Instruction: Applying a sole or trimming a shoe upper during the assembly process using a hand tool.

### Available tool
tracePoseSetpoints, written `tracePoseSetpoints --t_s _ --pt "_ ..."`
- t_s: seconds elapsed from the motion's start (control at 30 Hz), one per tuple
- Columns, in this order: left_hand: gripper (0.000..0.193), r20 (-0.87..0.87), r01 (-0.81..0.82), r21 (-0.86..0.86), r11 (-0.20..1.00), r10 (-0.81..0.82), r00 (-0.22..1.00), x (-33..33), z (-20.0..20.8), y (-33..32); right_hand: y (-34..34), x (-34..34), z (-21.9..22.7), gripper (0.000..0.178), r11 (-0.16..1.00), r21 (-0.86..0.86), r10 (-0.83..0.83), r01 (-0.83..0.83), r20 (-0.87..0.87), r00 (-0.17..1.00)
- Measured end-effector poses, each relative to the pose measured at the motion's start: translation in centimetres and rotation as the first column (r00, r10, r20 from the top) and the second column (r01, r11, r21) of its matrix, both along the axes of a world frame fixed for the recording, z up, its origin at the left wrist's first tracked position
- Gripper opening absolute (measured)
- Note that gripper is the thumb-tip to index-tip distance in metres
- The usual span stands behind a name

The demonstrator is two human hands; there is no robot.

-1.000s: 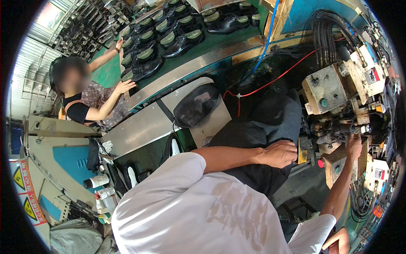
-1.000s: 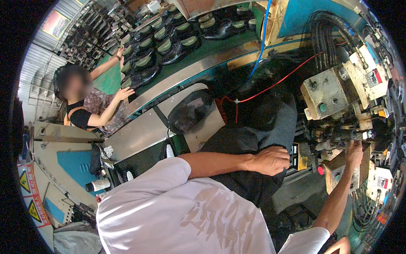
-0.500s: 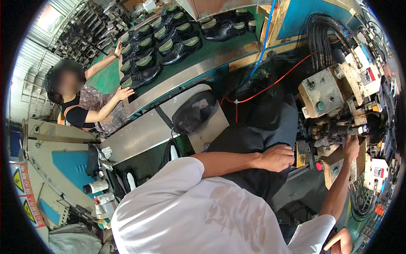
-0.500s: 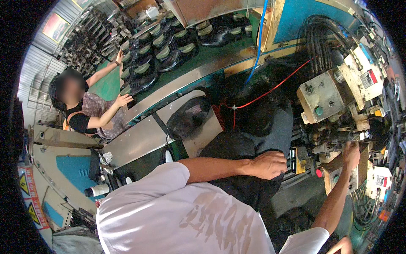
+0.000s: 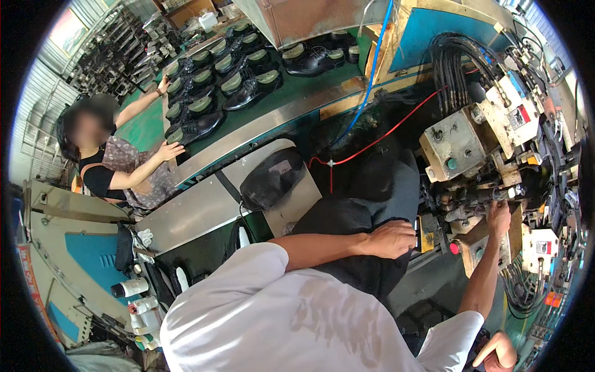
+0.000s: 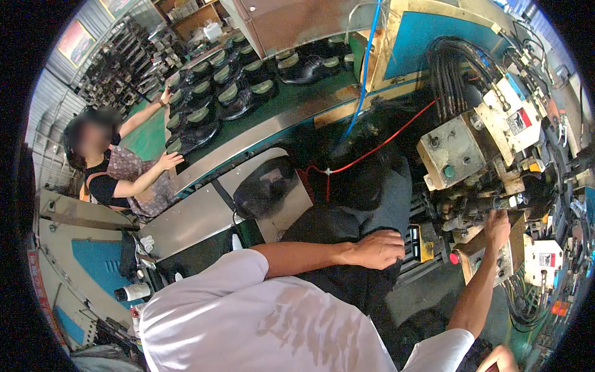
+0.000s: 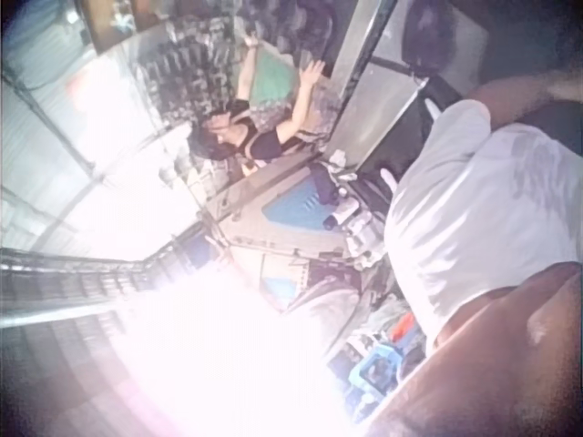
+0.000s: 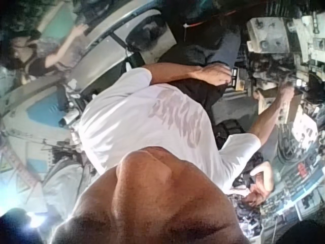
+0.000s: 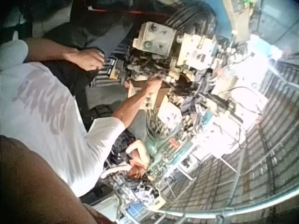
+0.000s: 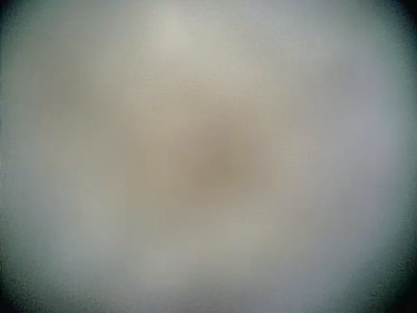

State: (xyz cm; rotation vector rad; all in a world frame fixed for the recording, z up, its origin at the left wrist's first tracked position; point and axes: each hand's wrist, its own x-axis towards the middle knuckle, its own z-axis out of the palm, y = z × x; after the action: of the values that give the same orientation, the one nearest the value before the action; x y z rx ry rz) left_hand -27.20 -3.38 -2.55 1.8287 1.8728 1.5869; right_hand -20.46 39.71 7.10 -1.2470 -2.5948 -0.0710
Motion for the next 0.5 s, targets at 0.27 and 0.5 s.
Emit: tracePoseSetpoints --t_s 0.27,0.5 --pt "0.012 0.003 0.004 0.033 0.999 -0.004 1.000 0.0 0.5 -0.2 1.1 1.3 -0.6 0.044 0.997 0.018 0.078 -0.078 0.000 0.997" --pt "0.012 0.048 0.025 -0.013 1.000 -0.024 0.999 -0.9 1.0 -0.3 1.2 0.4 -0.9 0.046 1.000 0.011 0.013 -0.014 0.088 0.996"
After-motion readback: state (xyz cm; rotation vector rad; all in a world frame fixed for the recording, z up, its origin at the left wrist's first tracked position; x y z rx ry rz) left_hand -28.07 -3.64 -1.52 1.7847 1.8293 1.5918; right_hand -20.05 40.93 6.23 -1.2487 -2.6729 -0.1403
